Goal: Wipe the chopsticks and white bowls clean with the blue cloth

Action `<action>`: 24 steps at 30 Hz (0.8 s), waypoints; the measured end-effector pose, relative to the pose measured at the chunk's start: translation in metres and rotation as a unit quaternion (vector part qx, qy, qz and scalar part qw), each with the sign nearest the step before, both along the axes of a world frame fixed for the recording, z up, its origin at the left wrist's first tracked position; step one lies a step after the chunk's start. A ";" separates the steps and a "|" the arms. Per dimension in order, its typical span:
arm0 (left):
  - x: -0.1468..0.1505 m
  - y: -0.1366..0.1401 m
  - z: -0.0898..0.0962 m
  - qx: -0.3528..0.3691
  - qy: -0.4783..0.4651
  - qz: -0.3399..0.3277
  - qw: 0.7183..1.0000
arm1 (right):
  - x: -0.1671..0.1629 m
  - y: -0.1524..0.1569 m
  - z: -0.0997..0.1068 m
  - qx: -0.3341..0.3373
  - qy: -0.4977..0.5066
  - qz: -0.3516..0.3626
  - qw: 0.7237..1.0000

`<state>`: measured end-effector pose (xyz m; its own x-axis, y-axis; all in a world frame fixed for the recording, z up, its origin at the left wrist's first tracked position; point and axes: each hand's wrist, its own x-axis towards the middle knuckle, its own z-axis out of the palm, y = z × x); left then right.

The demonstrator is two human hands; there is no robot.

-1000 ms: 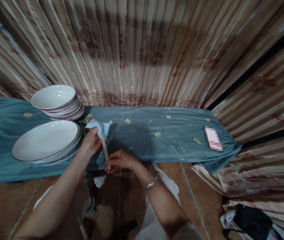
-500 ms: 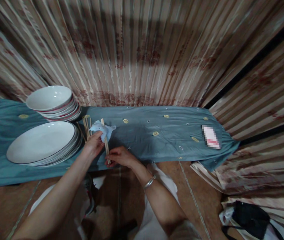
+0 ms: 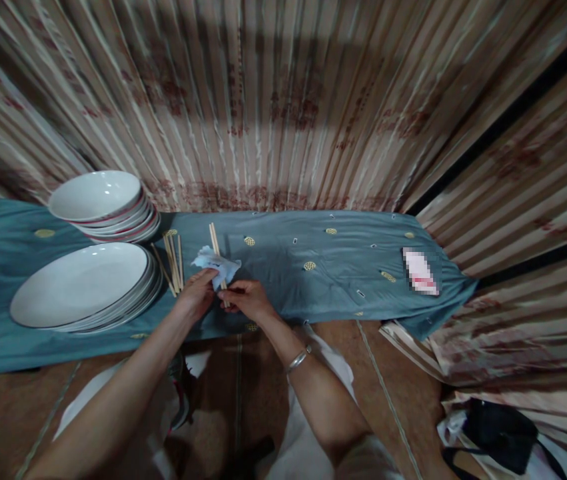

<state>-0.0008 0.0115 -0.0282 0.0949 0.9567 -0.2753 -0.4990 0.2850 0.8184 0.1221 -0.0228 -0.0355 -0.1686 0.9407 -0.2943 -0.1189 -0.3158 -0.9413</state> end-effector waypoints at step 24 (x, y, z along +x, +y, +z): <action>-0.005 0.002 0.004 -0.005 -0.016 -0.001 1.000 | -0.001 -0.005 -0.002 0.004 0.061 0.075 0.995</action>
